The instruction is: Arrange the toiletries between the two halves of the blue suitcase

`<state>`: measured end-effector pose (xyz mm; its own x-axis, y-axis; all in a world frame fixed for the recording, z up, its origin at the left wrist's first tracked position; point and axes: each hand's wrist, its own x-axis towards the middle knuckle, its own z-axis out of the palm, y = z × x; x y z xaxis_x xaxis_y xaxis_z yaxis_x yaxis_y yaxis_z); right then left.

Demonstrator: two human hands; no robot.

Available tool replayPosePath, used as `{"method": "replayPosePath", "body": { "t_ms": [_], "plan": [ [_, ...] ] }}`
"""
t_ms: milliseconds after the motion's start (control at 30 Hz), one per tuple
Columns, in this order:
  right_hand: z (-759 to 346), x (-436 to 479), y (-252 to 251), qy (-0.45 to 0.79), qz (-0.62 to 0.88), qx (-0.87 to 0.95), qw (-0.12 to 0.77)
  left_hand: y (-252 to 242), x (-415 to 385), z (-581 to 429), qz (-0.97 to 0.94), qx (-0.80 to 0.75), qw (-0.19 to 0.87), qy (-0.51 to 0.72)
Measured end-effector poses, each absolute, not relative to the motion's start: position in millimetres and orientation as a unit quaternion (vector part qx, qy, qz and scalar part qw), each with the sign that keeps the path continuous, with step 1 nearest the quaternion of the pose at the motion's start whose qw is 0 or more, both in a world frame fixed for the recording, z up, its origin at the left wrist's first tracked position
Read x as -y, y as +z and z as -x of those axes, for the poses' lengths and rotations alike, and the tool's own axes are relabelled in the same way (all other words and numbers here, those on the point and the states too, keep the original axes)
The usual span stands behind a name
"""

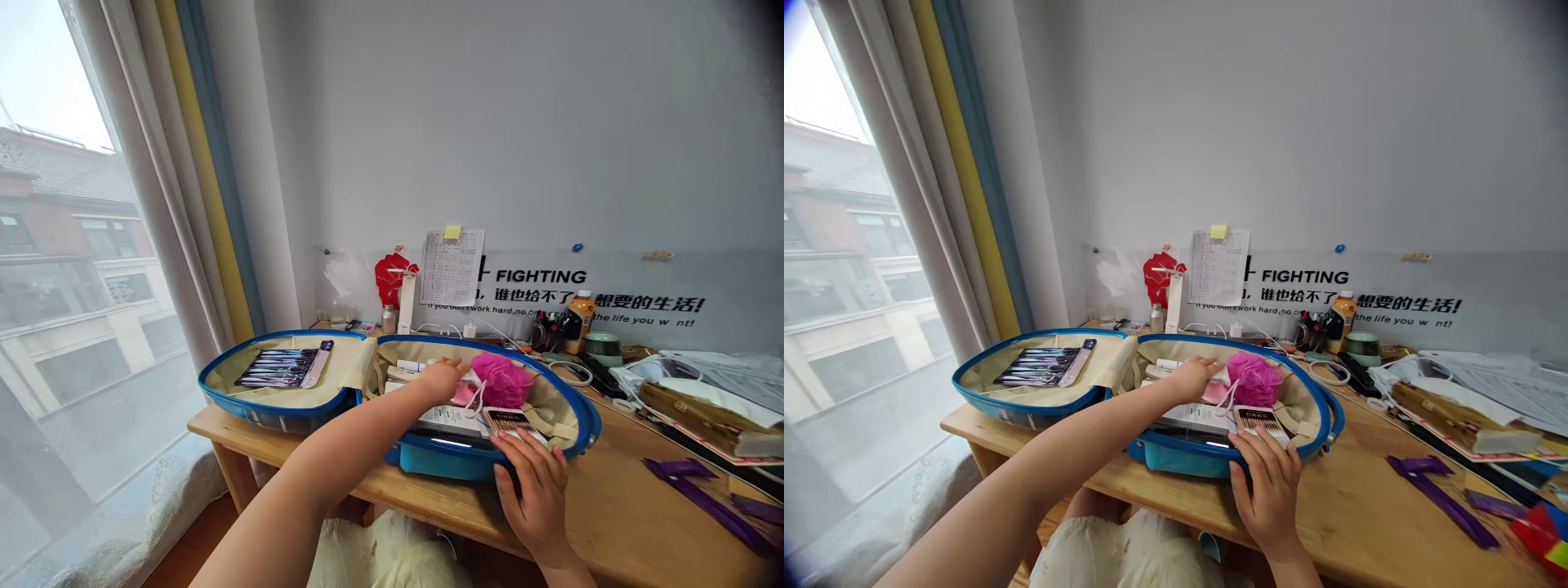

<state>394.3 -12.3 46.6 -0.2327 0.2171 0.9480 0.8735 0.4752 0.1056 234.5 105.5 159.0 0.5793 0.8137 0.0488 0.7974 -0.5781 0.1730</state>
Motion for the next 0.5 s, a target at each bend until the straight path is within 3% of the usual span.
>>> {"method": "replayPosePath", "body": {
  "t_ms": [167, 333, 500],
  "plan": [
    [-395.0, 11.0, 46.2, -0.337, 0.382, 0.71, 0.485, 155.9, -94.5, -232.9, -0.893, -0.433, 0.117, -0.022],
    [-395.8, 10.1, 46.0, -0.353, 0.374, 0.711, 0.48, 181.2, -108.7, -196.9, -0.857, -0.498, 0.09, 0.095],
    [-393.0, 11.1, 48.9, -0.358, 0.372, 0.707, 0.484, 188.6, -127.8, -97.6, -0.753, -0.639, 0.014, 0.157]
  ]
}}
